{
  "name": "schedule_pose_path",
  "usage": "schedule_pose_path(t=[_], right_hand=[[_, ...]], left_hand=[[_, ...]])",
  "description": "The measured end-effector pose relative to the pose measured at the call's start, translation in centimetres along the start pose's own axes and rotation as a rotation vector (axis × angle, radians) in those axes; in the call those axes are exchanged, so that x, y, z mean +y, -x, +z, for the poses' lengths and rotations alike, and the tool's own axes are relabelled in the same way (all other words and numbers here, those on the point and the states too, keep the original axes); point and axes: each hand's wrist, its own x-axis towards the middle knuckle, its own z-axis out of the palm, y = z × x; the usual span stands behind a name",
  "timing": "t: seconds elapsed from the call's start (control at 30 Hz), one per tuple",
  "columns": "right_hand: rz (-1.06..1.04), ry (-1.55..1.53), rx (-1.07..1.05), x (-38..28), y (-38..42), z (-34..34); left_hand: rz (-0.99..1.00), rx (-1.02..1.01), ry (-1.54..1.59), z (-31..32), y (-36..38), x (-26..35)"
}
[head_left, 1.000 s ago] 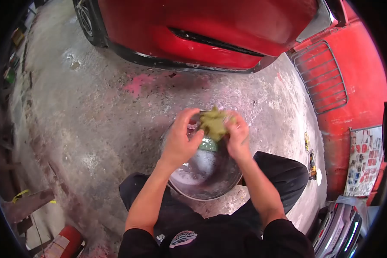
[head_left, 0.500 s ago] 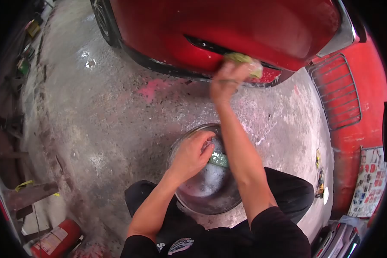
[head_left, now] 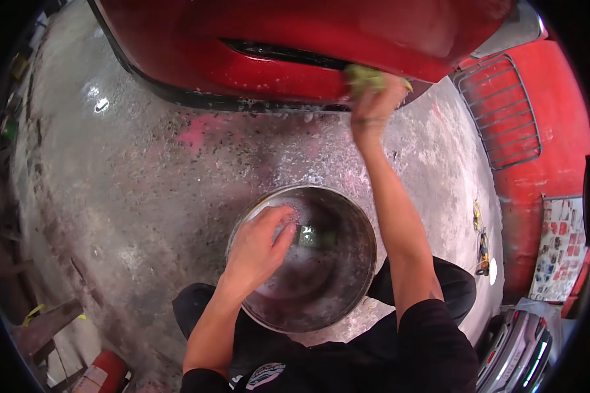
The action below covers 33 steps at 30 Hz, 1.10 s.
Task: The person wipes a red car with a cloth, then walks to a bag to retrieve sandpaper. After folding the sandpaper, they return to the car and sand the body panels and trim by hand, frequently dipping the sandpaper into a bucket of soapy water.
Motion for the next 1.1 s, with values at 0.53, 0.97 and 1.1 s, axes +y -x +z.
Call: schedule_pose_path(t=[0.53, 0.97, 1.1], right_hand=[[0.486, -0.12, 0.058, -17.0, -0.7, 6.1], [0.257, -0.159, -0.087, -0.5, 2.2, 1.4], [0.378, 0.034, 0.084, 9.7, 2.4, -0.8]], left_hand=[[0.009, -0.063, -0.095, -0.2, -0.1, -0.2], [-0.072, -0.05, -0.077, 0.2, -0.2, -0.1], [-0.034, -0.061, -0.103, 0.1, -0.3, -0.2]])
